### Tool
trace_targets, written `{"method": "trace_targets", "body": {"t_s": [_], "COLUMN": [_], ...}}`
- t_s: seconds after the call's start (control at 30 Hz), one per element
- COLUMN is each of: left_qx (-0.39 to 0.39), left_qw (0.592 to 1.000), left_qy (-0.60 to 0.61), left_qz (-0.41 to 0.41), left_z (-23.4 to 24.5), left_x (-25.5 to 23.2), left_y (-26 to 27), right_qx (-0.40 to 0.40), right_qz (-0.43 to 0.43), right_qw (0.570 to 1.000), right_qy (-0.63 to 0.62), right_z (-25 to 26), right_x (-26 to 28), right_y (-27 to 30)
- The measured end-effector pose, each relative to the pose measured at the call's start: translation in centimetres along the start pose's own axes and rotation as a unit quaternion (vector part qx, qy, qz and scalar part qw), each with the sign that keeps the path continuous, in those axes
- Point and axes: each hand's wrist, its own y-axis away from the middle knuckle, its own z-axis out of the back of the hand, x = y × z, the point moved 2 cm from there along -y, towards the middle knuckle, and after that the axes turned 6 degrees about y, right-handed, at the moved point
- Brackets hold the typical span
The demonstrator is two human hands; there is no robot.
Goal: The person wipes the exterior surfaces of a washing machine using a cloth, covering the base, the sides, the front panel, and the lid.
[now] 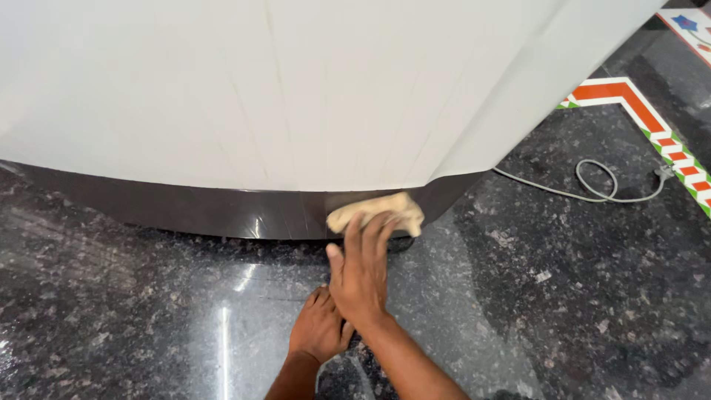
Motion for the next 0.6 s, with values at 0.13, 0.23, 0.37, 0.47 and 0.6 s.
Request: {"method": "trace_targets", "body": {"t_s": [0.13,0.23,0.37,0.47,0.6], "left_qx": [-0.007,-0.024,-0.041,-0.043,-0.063], "left_qw": [1.000,0.999,0.999,0.999,0.998], "left_qy": [0.006,-0.024,0.011,-0.010,-0.004], "left_qz": [-0.009,-0.023,-0.026,-0.019,-0.029], "left_z": [-0.3,-0.1,0.8,1.2,1.3], "left_x": [0.0,0.0,-0.7,-1.1,-1.2], "left_y": [0.1,0.4,0.4,0.3,0.2], "right_qx": [0.156,0.125,0.056,0.092,0.073], "right_qz": [0.051,0.094,0.097,-0.066,-0.089], "right_qw": [0.986,0.987,0.990,0.987,0.993], "right_qy": [0.030,0.024,-0.080,-0.115,0.013], "right_z": [-1.1,-0.7,0.1,-1.0,-2.8], "right_x": [0.1,-0.6,-3.4,-5.4,-7.4], "right_y": [2.0,2.7,4.7,8.9,13.1]}}
